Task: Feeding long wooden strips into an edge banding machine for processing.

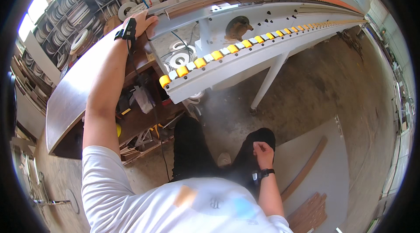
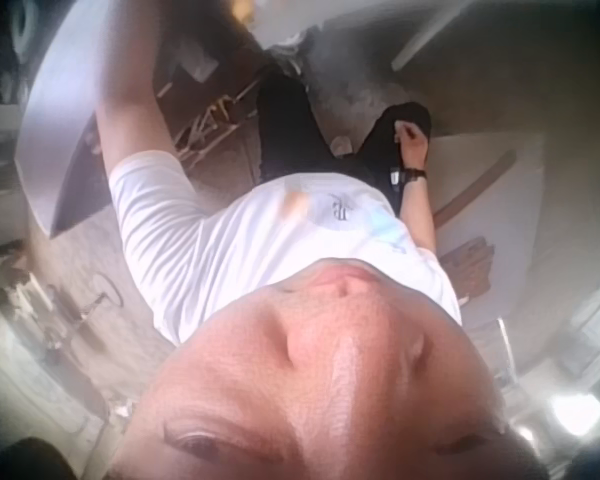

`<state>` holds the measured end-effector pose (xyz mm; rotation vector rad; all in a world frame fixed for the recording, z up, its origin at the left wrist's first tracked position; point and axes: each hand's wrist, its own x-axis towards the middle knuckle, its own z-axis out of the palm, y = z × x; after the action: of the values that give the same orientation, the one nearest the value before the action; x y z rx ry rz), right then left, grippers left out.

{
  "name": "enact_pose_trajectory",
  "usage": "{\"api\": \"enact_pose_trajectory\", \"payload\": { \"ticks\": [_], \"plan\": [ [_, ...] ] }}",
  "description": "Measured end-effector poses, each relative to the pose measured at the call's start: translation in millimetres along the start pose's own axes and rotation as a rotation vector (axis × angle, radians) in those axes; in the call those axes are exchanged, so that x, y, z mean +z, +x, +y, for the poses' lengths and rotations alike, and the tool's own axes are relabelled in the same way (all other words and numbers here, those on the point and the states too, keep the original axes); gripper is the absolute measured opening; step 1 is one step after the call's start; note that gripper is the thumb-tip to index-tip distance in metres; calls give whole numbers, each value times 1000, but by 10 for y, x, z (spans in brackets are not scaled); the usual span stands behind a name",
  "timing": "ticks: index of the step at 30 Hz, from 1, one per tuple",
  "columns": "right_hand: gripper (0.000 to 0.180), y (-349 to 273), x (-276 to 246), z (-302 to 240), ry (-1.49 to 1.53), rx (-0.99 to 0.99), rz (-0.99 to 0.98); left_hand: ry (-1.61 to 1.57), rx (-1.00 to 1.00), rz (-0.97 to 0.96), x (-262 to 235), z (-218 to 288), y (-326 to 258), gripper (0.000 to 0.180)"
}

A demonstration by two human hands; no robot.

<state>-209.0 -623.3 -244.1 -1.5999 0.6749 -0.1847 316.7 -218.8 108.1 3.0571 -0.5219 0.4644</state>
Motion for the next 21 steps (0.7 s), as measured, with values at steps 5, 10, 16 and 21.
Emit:
{"api": "enact_pose_trajectory", "payload": {
  "ticks": [5,10,16,21],
  "plan": [
    [20,-98,-358,68,72,-4,252,-92,93,22,148,-9,145,54],
    [36,-333,-1328,735,-424,-32,741,-225,196,8,350,-497,320,51],
    [67,-1460,-1856,1423,-830,487,1023,306,-45,53,97,-85,351,72],
    [82,-2033,-1684,1873,-771,672,946,209,144,267,42,113,272,66]
  ]
}}
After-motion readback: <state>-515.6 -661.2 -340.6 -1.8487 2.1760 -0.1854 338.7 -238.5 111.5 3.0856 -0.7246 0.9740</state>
